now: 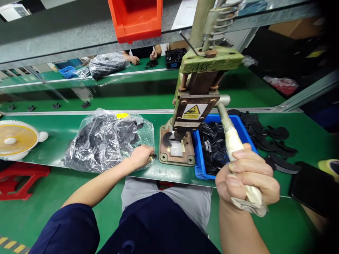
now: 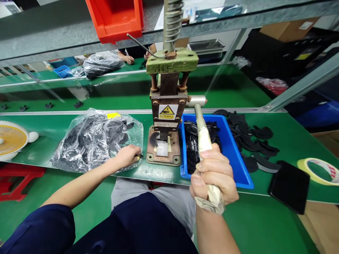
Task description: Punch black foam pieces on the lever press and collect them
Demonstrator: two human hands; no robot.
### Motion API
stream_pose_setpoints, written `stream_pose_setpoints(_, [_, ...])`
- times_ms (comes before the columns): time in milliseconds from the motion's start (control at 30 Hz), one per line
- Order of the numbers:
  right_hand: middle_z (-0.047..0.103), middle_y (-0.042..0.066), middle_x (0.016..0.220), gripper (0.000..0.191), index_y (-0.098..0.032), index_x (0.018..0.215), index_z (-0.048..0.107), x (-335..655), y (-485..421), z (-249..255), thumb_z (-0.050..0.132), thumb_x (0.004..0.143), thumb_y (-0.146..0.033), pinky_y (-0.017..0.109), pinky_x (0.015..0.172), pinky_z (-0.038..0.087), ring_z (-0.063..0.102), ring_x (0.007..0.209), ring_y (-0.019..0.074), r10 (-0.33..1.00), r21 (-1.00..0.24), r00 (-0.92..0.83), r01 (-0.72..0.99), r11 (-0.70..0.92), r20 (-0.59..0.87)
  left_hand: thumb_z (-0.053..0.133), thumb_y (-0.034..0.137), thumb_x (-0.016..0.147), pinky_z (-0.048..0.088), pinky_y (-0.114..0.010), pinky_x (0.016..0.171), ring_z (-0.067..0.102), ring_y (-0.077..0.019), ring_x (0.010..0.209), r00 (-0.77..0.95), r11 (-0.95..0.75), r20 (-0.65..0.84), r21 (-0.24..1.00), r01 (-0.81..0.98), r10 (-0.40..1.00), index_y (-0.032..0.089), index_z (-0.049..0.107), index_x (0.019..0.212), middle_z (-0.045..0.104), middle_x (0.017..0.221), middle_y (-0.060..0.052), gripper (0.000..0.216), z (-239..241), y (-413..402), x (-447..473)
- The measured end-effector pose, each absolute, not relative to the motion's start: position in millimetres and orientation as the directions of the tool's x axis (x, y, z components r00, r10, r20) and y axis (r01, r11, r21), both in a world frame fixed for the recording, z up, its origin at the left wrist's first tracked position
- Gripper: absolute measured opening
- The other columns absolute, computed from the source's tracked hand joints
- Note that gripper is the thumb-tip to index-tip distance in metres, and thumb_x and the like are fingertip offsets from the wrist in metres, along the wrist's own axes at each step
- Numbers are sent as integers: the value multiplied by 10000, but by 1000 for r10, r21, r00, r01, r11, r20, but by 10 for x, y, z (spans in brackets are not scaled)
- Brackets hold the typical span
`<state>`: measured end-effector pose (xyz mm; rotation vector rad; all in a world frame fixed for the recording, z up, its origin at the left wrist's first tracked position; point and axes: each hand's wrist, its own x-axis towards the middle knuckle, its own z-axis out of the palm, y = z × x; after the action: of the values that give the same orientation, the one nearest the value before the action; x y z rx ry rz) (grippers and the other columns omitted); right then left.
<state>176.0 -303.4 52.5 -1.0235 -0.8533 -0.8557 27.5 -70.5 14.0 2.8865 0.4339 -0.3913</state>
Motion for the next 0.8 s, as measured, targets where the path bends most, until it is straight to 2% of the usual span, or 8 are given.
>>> stream_pose_setpoints(100, [564,-58,622,373,-216,532,416,1767,-3036,523,715,741,-296,431,885,578,647,719,125,-199,-366,421,893,263,885,611,138,774,456,-286,744,660,-225,868,896,-839,-187,318,442,402,199,549,813,695,863,-59,96,136,-587,292])
stream_pose_setpoints(200, [577,-61,611,368,-237,527,438,1770,-3040,504,722,736,-341,451,860,602,636,687,138,-203,-386,439,887,255,875,599,118,734,427,-240,694,631,-156,772,879,-694,-137,563,449,458,206,423,693,675,800,-5,201,119,-491,318])
stream_pose_setpoints(367, [598,-56,638,305,-245,552,484,1780,-3073,463,723,726,-317,464,865,599,641,701,144,-187,-386,440,883,266,878,631,177,682,290,-215,562,415,-85,571,815,-530,-86,720,449,573,205,307,587,447,570,70,339,26,-446,354])
stream_pose_setpoints(467, [606,-55,665,284,-241,569,491,1762,-3100,472,711,743,-286,470,893,593,650,748,146,-134,-414,459,871,265,879,730,232,614,242,-206,528,348,-66,533,796,-354,-153,835,421,585,185,430,618,416,553,89,304,-37,-444,367])
stream_pose_setpoints(600, [601,-38,689,261,-235,593,486,1720,-3121,509,688,759,-248,508,919,578,646,778,159,-105,-426,466,864,268,879,822,379,607,317,-207,533,452,-76,539,808,-7,-299,936,351,507,122,632,756,582,615,20,352,-50,-470,404])
stream_pose_setpoints(700, [601,-31,705,229,-228,624,500,1699,-3127,535,678,767,-233,529,935,562,646,794,172,-85,-437,475,856,276,876,900,340,520,384,-205,574,530,-80,572,782,154,-293,956,249,551,118,647,779,636,660,3,425,-5,-496,458])
stream_pose_setpoints(800, [597,-32,720,201,-226,648,506,1697,-3134,538,670,763,-221,530,963,538,644,807,178,-66,-435,469,856,280,881,931,256,470,426,-207,609,572,-83,590,773,224,-275,959,176,571,130,673,968,665,695,20,575,69,-509,542])
